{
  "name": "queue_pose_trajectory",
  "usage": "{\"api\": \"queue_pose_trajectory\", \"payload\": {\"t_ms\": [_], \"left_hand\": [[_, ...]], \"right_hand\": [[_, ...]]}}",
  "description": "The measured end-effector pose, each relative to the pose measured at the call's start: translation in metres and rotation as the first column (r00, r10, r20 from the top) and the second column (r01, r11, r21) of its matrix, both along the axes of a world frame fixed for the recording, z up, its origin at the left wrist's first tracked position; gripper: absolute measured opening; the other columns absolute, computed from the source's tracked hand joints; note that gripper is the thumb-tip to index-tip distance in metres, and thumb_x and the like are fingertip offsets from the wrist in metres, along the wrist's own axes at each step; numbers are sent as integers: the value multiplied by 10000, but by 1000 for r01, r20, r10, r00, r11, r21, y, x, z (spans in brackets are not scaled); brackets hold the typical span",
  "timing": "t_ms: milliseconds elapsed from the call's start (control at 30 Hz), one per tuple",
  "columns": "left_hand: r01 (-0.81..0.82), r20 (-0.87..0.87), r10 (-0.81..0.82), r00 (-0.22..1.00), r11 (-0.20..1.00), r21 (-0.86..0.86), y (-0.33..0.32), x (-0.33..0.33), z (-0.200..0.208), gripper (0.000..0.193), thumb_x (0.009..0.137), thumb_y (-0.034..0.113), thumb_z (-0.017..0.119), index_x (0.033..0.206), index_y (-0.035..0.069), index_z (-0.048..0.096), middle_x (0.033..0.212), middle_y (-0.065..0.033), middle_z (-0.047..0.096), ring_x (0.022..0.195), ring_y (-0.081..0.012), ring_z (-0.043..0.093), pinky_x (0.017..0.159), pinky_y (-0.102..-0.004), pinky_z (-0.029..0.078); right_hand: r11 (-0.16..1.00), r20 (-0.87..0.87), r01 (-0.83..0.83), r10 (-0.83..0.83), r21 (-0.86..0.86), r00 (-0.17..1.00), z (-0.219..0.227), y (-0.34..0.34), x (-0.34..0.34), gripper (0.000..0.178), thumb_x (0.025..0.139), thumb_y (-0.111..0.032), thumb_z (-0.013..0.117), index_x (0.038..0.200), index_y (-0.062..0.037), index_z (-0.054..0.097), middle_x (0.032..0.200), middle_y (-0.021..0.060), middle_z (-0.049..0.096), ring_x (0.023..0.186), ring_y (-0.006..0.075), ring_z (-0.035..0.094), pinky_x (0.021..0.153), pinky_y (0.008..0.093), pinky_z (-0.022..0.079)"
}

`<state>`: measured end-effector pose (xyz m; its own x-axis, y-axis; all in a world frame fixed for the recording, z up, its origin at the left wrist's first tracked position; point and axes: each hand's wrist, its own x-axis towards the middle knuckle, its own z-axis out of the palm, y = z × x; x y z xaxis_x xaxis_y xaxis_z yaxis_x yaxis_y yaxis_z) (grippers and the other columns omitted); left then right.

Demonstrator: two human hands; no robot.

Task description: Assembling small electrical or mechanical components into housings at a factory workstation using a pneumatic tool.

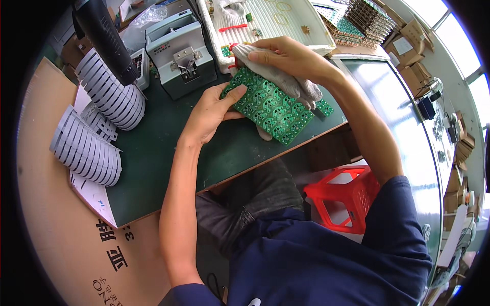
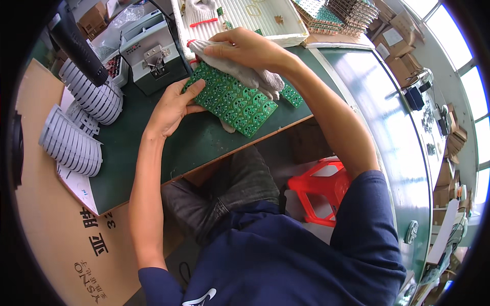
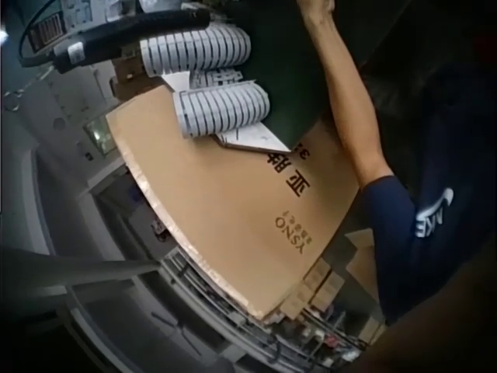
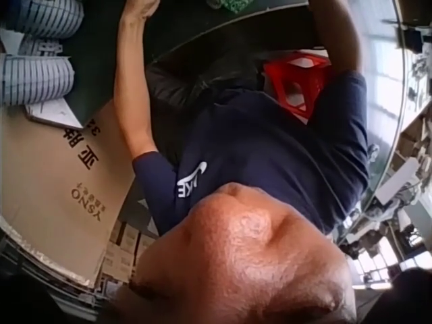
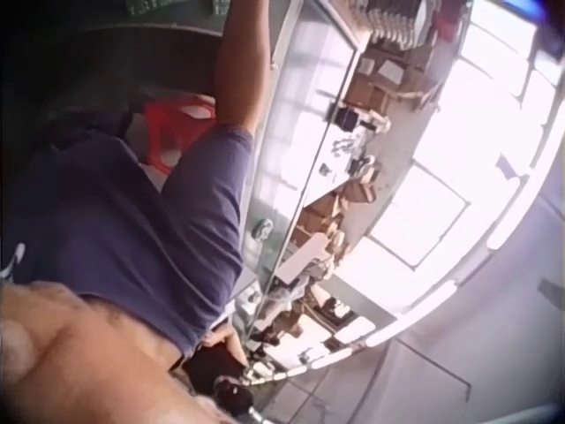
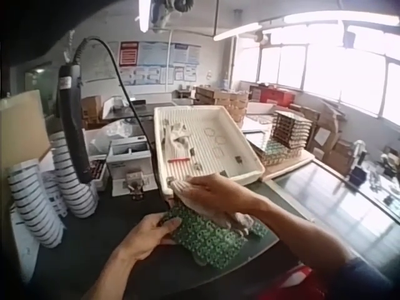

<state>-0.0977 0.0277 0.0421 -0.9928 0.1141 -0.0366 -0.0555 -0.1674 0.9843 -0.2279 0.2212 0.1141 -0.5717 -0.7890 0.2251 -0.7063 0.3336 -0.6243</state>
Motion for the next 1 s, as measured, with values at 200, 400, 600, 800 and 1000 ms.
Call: {"api": "queue_pose_trajectory", "payload": {"t_ms": [200,400,600,800,1000], "left_hand": [[-62,-49,59,997,997,-52,7,3,4,433,1031,359,644,1226,-28,651,1079,-74,718,959,-129,707,826,-315,624],[-155,-41,149,988,970,-185,17,4,10,406,1034,328,640,1126,-64,688,966,-86,733,849,-145,724,764,-322,634],[-215,33,233,972,938,-273,19,-3,16,386,1033,299,636,1063,-79,707,934,-96,734,808,-158,727,747,-334,639],[-113,40,120,992,981,-158,12,-6,20,408,1045,326,609,1153,-60,680,1014,-98,731,906,-170,729,824,-342,631],[46,37,-51,998,988,144,-3,0,4,417,1017,289,671,1289,-21,611,1161,-83,712,1068,-172,694,951,-370,591]], "right_hand": [[1000,-202,16,-14,10,979,-8,-6,12,465,930,-390,756,1130,26,697,833,176,693,754,219,672,730,352,526],[989,-168,135,-144,-60,975,-19,-13,18,444,832,-417,802,979,-7,717,854,228,707,878,403,702,782,468,524],[967,-317,232,-255,-107,914,-32,-22,27,427,841,-354,805,1051,4,705,899,215,703,880,373,695,778,443,524],[967,-399,229,-256,-115,881,-28,-14,4,430,917,-383,721,1182,-44,724,984,226,736,943,394,710,835,445,545],[931,-197,317,-350,-181,916,-11,1,-20,424,963,-403,683,1279,-124,720,962,201,759,903,289,749,826,408,562]]}}
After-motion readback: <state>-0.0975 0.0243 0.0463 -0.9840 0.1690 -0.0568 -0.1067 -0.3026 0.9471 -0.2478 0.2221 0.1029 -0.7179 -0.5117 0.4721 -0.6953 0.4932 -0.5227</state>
